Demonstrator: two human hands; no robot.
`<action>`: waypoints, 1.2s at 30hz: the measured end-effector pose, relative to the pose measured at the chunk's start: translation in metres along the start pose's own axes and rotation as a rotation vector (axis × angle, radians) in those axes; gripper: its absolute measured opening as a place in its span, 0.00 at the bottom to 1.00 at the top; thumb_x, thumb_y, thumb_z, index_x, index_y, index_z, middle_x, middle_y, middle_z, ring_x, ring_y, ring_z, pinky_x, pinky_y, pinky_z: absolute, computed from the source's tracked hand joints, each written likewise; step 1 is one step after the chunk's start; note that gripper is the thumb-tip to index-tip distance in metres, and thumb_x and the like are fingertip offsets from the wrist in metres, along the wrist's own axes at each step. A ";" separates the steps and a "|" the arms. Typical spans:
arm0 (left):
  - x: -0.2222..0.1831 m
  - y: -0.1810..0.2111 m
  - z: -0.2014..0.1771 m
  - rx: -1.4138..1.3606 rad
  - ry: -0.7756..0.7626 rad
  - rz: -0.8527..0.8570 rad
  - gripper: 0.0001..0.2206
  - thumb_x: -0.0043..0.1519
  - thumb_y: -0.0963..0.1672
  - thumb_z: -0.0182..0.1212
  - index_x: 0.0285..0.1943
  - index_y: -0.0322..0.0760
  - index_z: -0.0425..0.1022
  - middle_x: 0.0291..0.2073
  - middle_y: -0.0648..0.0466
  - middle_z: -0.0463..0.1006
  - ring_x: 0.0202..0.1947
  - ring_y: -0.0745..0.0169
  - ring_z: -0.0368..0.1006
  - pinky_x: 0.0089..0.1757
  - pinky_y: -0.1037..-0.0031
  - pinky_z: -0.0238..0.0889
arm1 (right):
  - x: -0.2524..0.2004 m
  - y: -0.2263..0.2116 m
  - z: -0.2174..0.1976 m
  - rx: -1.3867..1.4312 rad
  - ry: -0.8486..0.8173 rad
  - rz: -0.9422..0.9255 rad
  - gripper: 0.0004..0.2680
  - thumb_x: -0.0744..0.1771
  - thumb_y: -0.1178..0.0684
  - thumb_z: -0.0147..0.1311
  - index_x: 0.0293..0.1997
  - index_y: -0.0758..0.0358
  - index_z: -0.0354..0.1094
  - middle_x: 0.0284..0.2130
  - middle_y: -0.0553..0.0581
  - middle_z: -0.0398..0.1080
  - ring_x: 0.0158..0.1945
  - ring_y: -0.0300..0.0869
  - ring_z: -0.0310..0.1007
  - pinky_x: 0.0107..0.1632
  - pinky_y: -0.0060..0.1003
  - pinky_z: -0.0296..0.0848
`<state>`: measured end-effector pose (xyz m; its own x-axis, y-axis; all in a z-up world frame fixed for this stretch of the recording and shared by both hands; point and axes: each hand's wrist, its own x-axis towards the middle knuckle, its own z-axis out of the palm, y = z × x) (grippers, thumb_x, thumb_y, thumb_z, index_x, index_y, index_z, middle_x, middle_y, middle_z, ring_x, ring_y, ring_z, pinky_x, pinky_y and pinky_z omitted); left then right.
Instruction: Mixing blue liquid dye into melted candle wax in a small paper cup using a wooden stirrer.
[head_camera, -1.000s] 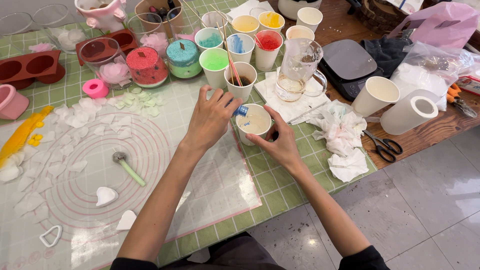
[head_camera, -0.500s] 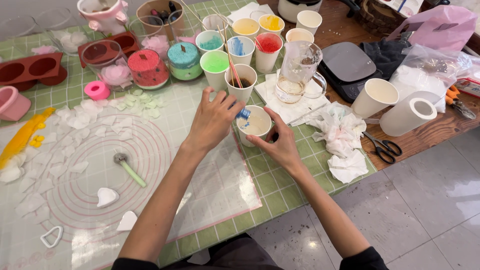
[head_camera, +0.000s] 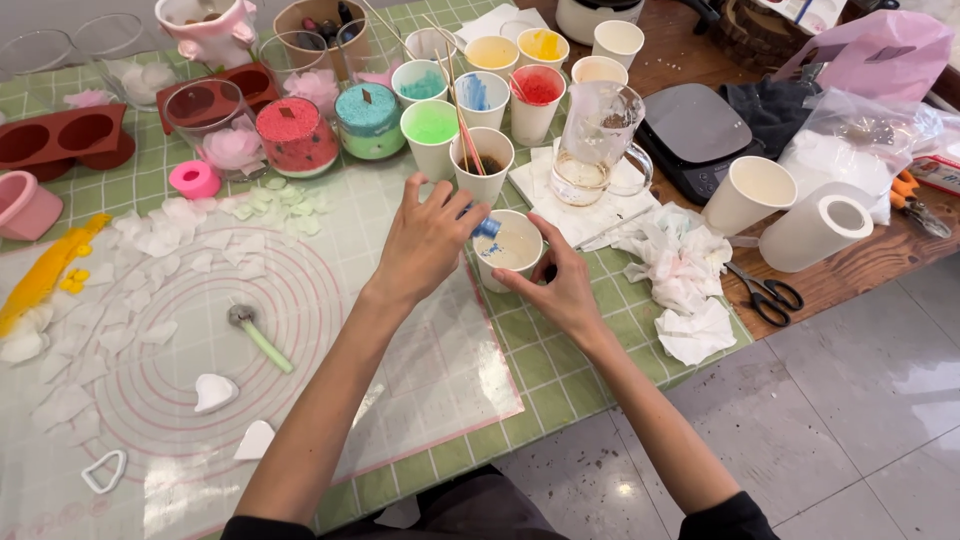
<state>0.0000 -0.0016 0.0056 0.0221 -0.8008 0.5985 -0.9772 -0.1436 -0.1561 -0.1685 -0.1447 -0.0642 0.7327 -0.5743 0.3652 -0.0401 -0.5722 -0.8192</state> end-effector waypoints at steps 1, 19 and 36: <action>0.000 0.000 0.001 -0.001 0.000 0.000 0.21 0.53 0.37 0.63 0.57 0.41 0.78 0.44 0.56 0.76 0.49 0.59 0.70 0.60 0.55 0.52 | -0.001 -0.001 -0.001 -0.001 0.000 0.001 0.34 0.58 0.44 0.73 0.70 0.65 0.60 0.28 0.49 0.73 0.25 0.31 0.66 0.28 0.28 0.67; -0.004 -0.001 0.001 -0.158 -0.043 -0.098 0.18 0.54 0.40 0.69 0.55 0.41 0.79 0.43 0.56 0.79 0.48 0.59 0.71 0.59 0.55 0.52 | 0.000 -0.001 -0.008 0.030 -0.027 -0.011 0.40 0.57 0.45 0.74 0.74 0.65 0.50 0.46 0.57 0.72 0.27 0.31 0.67 0.31 0.27 0.70; -0.053 0.040 0.004 -1.577 -0.062 -0.710 0.20 0.54 0.44 0.74 0.55 0.33 0.80 0.37 0.61 0.83 0.31 0.76 0.73 0.38 0.78 0.69 | -0.003 -0.078 -0.032 1.052 -0.127 -0.117 0.31 0.66 0.71 0.51 0.79 0.62 0.40 0.63 0.60 0.59 0.61 0.43 0.67 0.69 0.40 0.66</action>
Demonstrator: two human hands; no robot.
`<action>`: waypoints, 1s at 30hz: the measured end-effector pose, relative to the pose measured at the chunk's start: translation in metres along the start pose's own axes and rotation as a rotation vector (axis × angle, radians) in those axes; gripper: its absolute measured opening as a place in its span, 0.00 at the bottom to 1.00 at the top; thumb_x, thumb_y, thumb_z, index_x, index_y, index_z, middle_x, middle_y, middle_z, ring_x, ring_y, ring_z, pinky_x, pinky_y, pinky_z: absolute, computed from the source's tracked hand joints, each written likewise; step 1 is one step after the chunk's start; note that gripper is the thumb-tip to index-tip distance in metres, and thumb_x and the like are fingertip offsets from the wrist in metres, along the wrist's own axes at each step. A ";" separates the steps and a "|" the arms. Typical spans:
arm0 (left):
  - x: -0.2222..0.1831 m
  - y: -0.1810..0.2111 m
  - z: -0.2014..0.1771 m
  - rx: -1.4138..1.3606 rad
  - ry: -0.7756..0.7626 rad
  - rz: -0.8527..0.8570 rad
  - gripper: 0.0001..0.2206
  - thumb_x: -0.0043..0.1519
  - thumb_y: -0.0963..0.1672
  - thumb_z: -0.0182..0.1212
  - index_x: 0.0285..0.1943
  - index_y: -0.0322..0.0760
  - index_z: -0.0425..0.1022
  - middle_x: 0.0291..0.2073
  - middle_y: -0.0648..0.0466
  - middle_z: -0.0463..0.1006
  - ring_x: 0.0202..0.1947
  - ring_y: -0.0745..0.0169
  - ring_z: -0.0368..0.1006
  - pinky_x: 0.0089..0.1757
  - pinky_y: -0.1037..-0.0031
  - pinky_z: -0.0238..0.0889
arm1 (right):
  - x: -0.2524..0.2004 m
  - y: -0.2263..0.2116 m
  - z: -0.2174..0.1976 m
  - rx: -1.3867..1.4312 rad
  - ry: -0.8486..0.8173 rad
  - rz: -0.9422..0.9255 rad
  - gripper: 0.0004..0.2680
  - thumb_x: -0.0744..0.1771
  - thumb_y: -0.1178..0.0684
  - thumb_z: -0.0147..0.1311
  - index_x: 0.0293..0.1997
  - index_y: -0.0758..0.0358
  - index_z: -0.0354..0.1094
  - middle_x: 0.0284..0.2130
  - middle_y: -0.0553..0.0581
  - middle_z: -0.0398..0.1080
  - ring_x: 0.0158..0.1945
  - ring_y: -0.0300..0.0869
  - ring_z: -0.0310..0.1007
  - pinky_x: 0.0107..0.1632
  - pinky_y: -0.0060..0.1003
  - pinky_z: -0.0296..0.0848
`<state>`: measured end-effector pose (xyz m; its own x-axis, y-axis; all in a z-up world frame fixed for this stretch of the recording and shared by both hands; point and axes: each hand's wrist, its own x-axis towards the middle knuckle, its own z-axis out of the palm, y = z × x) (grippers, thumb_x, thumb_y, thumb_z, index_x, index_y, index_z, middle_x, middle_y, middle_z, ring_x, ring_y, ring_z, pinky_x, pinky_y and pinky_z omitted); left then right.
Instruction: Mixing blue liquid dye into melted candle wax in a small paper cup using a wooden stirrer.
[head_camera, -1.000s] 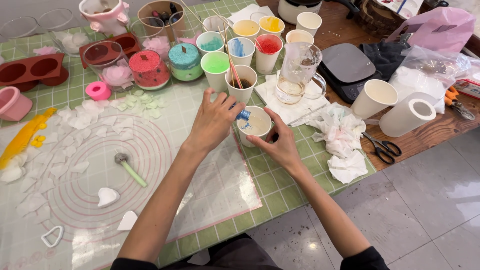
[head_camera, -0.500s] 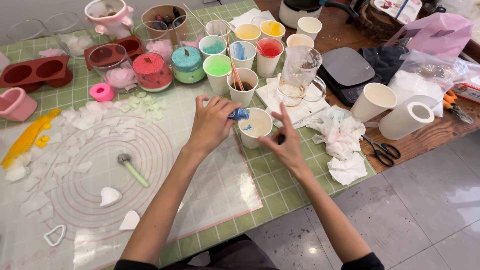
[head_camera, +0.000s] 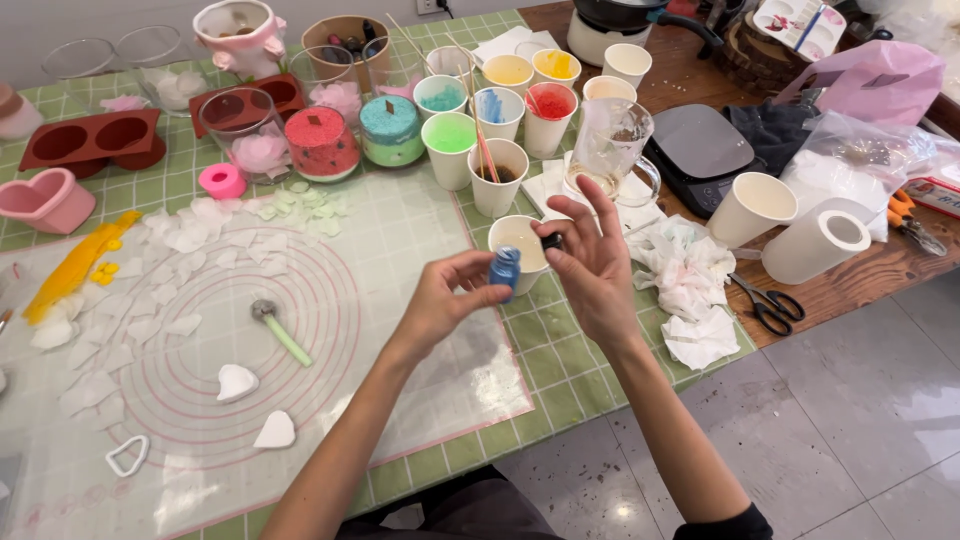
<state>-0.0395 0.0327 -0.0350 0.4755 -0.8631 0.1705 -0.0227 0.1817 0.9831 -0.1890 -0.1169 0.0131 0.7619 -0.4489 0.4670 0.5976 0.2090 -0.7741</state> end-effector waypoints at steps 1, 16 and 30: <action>-0.005 -0.001 0.001 0.000 0.004 0.001 0.20 0.54 0.44 0.74 0.55 0.33 0.80 0.37 0.61 0.83 0.31 0.76 0.73 0.38 0.78 0.69 | -0.002 0.000 0.003 0.001 -0.003 0.001 0.31 0.66 0.71 0.51 0.79 0.62 0.40 0.63 0.60 0.59 0.61 0.43 0.67 0.69 0.40 0.66; -0.061 -0.005 -0.004 0.046 -0.182 0.014 0.25 0.56 0.45 0.73 0.63 0.35 0.77 0.37 0.60 0.81 0.35 0.74 0.68 0.42 0.78 0.66 | -0.027 -0.007 0.031 -0.154 -0.382 0.297 0.34 0.66 0.69 0.57 0.80 0.59 0.37 0.56 0.61 0.67 0.59 0.43 0.71 0.63 0.40 0.71; -0.054 -0.049 -0.008 0.529 0.092 0.182 0.18 0.48 0.39 0.73 0.48 0.37 0.76 0.39 0.56 0.82 0.40 0.63 0.77 0.47 0.66 0.65 | -0.057 0.041 0.045 -1.183 -0.471 -0.059 0.22 0.64 0.62 0.59 0.66 0.58 0.61 0.57 0.59 0.72 0.56 0.53 0.75 0.55 0.43 0.75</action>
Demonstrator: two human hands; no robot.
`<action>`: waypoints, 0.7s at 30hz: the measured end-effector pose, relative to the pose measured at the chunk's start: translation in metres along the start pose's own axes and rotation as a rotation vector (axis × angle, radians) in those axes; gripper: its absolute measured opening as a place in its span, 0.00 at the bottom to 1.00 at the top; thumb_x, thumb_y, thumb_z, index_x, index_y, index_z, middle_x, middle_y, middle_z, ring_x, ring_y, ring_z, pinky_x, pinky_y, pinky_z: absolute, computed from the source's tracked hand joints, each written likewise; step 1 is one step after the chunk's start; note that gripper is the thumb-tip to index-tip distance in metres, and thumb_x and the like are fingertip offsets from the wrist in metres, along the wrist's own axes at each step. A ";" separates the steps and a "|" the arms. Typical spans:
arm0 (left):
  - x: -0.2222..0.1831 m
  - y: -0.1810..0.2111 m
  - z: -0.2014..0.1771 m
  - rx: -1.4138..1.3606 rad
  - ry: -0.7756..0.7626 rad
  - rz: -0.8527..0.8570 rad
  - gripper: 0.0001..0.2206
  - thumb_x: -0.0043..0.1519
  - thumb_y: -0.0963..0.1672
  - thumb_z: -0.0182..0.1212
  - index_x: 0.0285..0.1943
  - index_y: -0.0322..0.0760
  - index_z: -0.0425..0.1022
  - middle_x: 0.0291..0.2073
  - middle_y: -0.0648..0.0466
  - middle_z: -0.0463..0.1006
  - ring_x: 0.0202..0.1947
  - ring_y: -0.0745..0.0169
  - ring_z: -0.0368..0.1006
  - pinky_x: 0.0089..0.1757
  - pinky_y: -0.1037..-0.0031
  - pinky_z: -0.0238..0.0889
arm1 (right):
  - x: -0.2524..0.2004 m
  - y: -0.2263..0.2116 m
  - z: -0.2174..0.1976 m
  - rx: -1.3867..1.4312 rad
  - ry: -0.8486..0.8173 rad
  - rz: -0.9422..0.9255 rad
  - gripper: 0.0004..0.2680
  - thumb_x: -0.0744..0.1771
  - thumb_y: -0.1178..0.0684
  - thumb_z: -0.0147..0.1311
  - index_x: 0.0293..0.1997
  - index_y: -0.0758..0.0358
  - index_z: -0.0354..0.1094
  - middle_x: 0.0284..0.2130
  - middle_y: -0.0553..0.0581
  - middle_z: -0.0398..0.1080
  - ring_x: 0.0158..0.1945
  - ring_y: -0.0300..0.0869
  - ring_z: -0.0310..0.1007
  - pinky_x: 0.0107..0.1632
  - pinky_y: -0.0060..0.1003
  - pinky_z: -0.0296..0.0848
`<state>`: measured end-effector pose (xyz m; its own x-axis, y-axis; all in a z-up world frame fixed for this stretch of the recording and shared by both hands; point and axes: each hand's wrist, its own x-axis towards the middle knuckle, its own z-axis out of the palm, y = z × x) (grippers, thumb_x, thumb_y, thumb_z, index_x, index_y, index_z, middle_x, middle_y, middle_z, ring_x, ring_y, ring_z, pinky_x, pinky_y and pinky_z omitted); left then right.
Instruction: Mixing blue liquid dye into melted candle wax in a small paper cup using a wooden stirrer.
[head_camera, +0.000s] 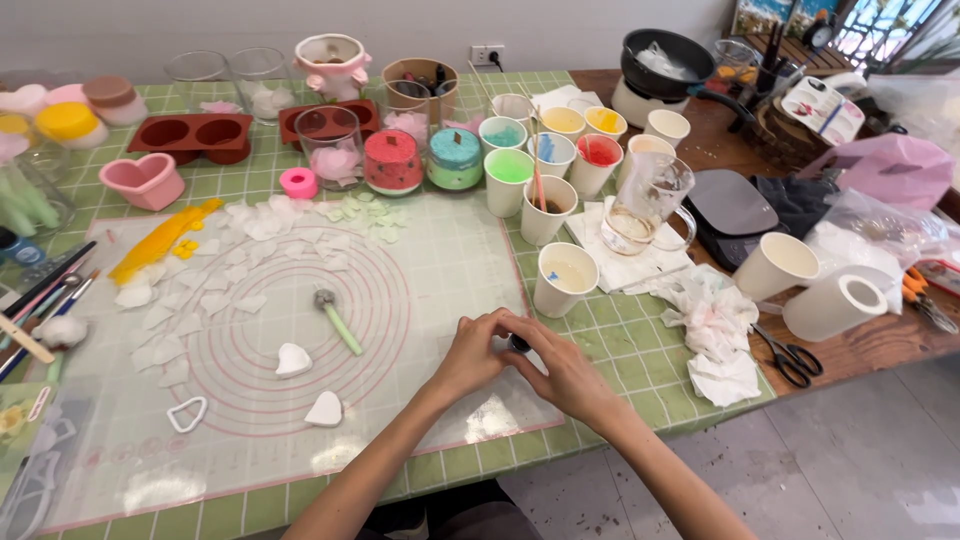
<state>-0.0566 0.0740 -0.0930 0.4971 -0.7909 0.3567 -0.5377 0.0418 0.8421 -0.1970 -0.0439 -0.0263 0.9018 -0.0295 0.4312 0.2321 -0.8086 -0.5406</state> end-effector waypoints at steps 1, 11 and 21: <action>0.001 0.004 -0.002 0.002 0.010 -0.001 0.18 0.48 0.39 0.73 0.48 0.37 0.76 0.39 0.56 0.82 0.40 0.63 0.77 0.47 0.66 0.65 | 0.001 -0.001 -0.001 0.001 -0.005 -0.009 0.22 0.64 0.62 0.59 0.66 0.58 0.61 0.57 0.59 0.72 0.56 0.53 0.75 0.55 0.43 0.75; -0.008 -0.013 0.003 0.193 0.011 -0.063 0.13 0.54 0.44 0.71 0.47 0.42 0.78 0.39 0.55 0.83 0.41 0.57 0.75 0.48 0.65 0.55 | 0.008 0.019 0.010 -0.307 0.032 0.084 0.15 0.63 0.49 0.63 0.53 0.60 0.69 0.37 0.57 0.75 0.42 0.51 0.76 0.45 0.46 0.73; -0.019 0.000 -0.025 0.229 -0.009 -0.050 0.15 0.51 0.45 0.73 0.46 0.40 0.79 0.38 0.55 0.83 0.42 0.61 0.72 0.48 0.66 0.53 | 0.025 0.007 0.004 -0.274 -0.111 0.277 0.15 0.62 0.41 0.63 0.44 0.60 0.74 0.29 0.57 0.75 0.33 0.48 0.76 0.38 0.45 0.73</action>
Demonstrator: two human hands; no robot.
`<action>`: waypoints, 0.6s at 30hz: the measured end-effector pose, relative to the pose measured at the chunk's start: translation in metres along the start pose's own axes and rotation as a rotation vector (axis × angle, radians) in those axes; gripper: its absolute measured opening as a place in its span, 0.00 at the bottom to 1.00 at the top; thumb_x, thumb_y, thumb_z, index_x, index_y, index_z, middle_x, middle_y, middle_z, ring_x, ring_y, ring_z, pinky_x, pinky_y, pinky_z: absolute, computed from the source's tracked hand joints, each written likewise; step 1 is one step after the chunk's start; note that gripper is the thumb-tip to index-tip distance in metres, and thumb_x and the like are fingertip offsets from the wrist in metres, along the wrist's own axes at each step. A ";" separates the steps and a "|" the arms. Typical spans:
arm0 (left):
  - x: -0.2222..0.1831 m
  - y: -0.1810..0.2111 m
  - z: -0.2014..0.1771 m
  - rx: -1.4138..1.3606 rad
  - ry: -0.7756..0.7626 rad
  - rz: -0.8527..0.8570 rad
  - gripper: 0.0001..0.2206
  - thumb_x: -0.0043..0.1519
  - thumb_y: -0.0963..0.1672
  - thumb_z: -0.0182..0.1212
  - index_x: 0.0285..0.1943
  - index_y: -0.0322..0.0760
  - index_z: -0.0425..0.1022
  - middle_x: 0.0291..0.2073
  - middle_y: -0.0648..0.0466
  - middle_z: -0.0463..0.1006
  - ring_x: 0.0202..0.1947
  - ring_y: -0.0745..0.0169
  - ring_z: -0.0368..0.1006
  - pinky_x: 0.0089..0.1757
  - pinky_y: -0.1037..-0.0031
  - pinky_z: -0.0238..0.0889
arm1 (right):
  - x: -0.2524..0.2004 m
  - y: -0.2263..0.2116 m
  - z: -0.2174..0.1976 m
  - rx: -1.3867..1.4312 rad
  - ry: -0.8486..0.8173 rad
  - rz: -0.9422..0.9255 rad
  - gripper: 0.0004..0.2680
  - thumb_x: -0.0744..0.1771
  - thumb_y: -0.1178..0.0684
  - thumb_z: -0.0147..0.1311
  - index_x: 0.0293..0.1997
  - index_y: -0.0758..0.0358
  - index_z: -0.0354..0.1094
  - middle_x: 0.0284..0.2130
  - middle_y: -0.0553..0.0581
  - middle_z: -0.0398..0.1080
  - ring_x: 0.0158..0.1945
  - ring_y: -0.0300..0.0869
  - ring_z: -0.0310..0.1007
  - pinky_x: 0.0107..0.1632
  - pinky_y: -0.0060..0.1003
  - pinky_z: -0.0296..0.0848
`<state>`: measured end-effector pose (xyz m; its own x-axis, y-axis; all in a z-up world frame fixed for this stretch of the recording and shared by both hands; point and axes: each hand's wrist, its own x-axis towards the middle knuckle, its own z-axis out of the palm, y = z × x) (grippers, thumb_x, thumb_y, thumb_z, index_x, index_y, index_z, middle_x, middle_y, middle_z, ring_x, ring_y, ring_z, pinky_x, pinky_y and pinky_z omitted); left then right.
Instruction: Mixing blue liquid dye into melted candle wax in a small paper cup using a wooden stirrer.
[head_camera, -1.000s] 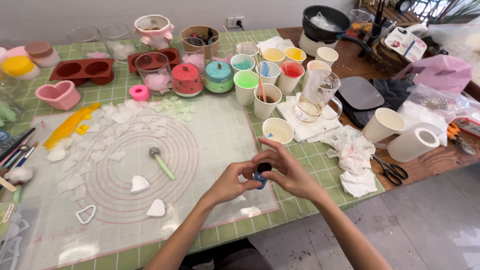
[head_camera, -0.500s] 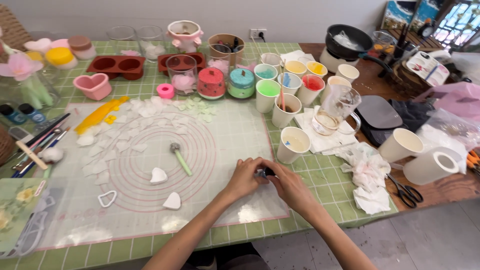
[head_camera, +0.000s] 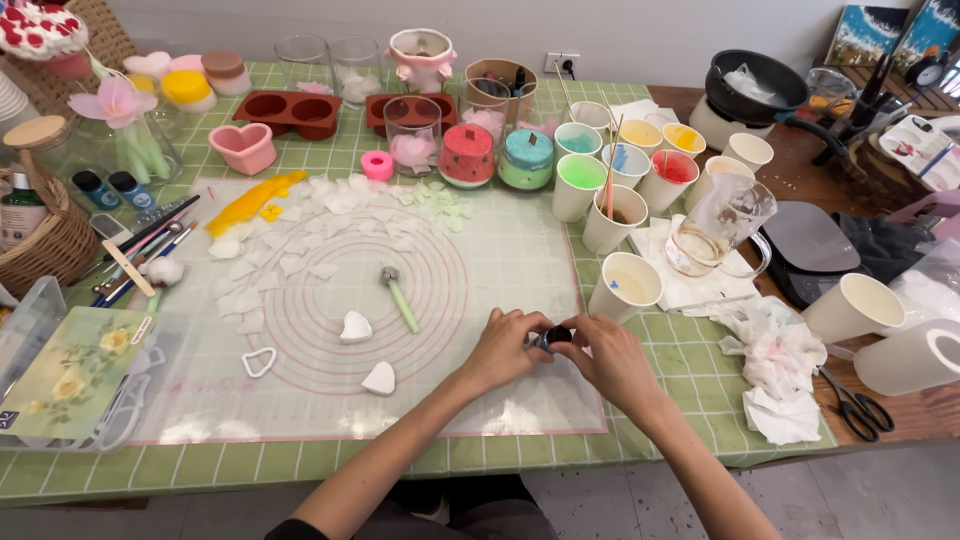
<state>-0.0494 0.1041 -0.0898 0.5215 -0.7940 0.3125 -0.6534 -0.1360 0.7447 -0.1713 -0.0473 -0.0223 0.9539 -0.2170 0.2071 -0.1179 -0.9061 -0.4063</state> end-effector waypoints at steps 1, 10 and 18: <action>0.000 0.003 -0.003 -0.002 -0.004 0.000 0.15 0.51 0.45 0.73 0.46 0.40 0.79 0.38 0.55 0.83 0.42 0.61 0.72 0.48 0.66 0.53 | 0.003 -0.004 -0.004 0.000 -0.001 0.004 0.15 0.62 0.41 0.63 0.44 0.60 0.74 0.29 0.57 0.75 0.33 0.48 0.76 0.38 0.45 0.73; 0.002 0.023 -0.021 -0.080 -0.020 -0.036 0.17 0.49 0.46 0.75 0.47 0.42 0.81 0.39 0.59 0.83 0.34 0.63 0.68 0.47 0.70 0.54 | -0.007 -0.015 -0.038 0.176 0.116 -0.089 0.16 0.69 0.43 0.51 0.59 0.62 0.64 0.40 0.59 0.76 0.44 0.53 0.76 0.45 0.48 0.71; 0.007 0.029 -0.023 -0.059 -0.027 -0.042 0.17 0.49 0.46 0.76 0.47 0.41 0.81 0.39 0.59 0.82 0.34 0.62 0.66 0.46 0.70 0.54 | -0.014 -0.019 -0.044 0.204 0.126 -0.185 0.20 0.65 0.54 0.59 0.66 0.56 0.62 0.48 0.58 0.75 0.49 0.49 0.77 0.50 0.43 0.73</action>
<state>-0.0523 0.1079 -0.0520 0.5325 -0.8039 0.2649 -0.5972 -0.1350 0.7906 -0.1943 -0.0431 0.0221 0.9109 -0.1097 0.3977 0.1247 -0.8457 -0.5189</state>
